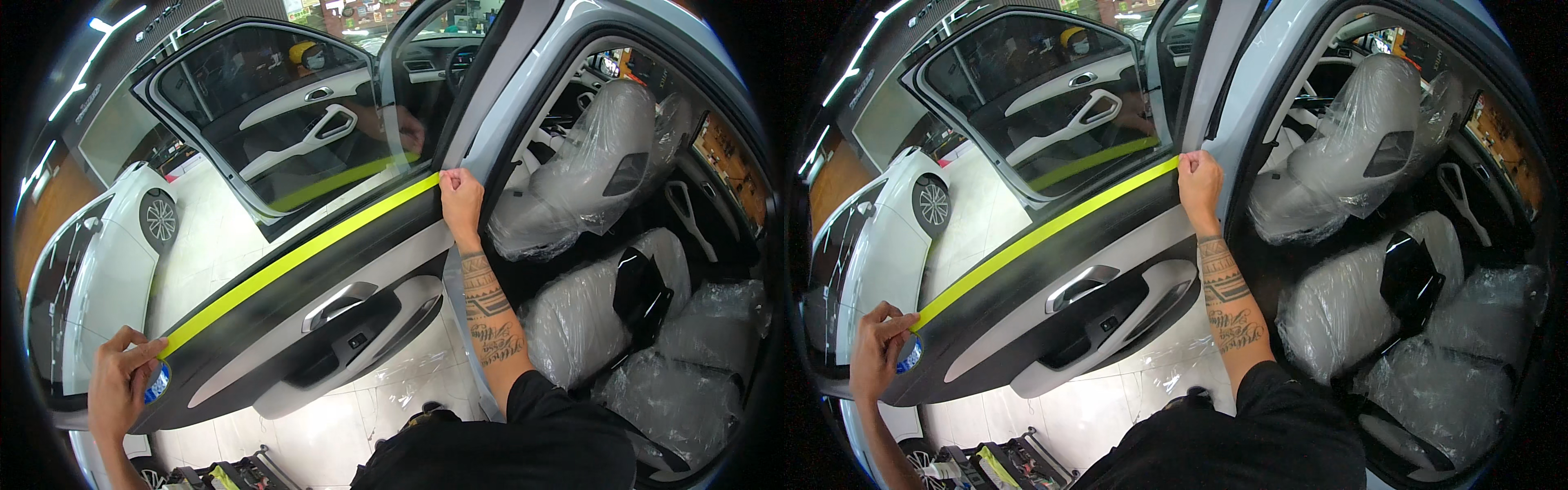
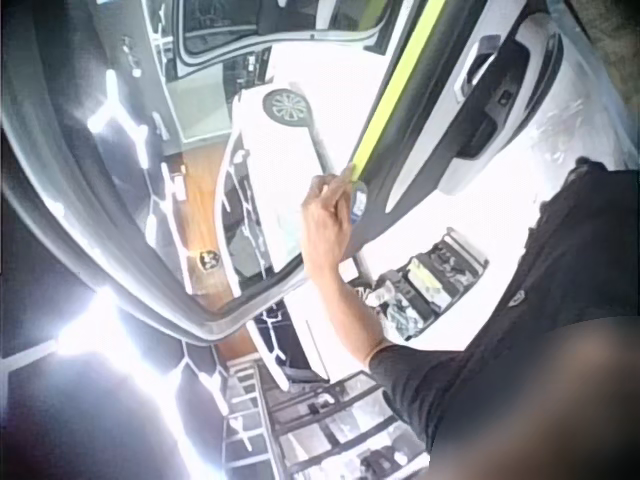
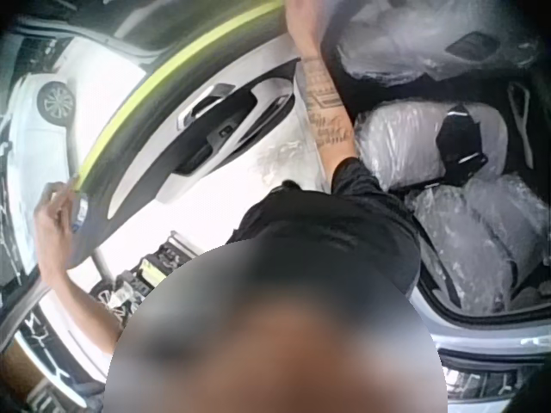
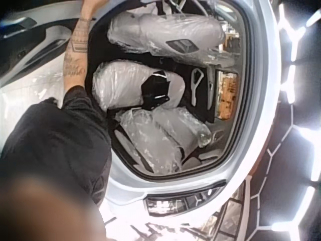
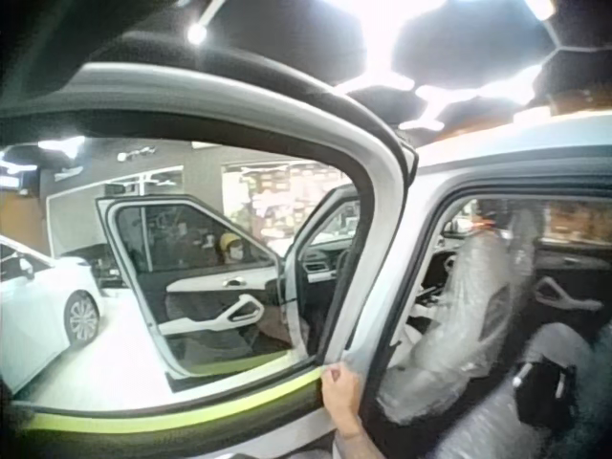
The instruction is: The person applies protective film to the interior door panel of a car. They use masking tape to mark the edges and a plastic squeegee to smooth the film, ensuring it adheres without bubbles. The person also uses a utility knife to trim the film along the door's contours.
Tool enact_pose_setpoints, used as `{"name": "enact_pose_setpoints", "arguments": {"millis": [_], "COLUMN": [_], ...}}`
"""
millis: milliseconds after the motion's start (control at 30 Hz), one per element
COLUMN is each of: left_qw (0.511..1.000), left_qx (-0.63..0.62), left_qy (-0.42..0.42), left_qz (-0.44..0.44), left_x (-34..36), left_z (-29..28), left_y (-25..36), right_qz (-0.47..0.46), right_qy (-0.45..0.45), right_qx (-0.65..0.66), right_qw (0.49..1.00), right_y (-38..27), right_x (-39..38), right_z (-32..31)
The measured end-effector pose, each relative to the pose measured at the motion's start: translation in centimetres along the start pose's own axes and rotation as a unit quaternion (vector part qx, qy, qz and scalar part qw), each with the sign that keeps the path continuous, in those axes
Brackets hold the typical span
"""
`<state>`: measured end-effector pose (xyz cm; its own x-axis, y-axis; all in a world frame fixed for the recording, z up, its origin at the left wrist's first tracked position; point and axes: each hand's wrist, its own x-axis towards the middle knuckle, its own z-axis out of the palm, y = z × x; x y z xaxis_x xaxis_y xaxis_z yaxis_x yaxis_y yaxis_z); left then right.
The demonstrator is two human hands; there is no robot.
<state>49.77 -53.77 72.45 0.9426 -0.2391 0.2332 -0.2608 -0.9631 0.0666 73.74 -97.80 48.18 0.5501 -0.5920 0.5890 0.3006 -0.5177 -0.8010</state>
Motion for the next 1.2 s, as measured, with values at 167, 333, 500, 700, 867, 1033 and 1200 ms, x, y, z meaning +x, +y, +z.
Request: {"name": "enact_pose_setpoints", "arguments": {"millis": [167,333,500,700,867,1033,1200], "left_qw": [0.998,0.993,0.983,0.980,0.982,0.979,0.973], "left_qx": [0.049,0.097,0.138,0.160,0.134,0.150,0.179], "left_qy": [-0.048,-0.066,-0.112,-0.105,-0.117,-0.127,-0.138], "left_qz": [0.012,0.007,-0.039,-0.050,-0.063,-0.058,-0.051], "left_x": [1.4,1.7,1.8,1.8,2.4,2.7,3.0], "left_z": [0.7,1.2,1.1,1.3,1.8,1.7,1.6], "left_y": [0.2,0.5,0.4,0.0,0.1,0.3,0.9], "right_qz": [0.015,0.010,0.086,0.025,-0.105,-0.207,-0.177], "right_qy": [0.006,0.023,0.025,-0.016,-0.033,-0.132,-0.265], "right_qx": [-0.003,0.013,0.017,0.150,0.036,-0.080,-0.228], "right_qw": [1.000,1.000,0.996,0.988,0.993,0.966,0.920], "right_y": [-0.6,-0.4,0.9,1.0,0.6,-0.2,-1.7], "right_x": [0.0,-0.1,0.6,0.2,-1.0,-0.8,0.1], "right_z": [-0.3,-0.1,0.1,-0.2,-1.7,-4.3,-6.6]}}
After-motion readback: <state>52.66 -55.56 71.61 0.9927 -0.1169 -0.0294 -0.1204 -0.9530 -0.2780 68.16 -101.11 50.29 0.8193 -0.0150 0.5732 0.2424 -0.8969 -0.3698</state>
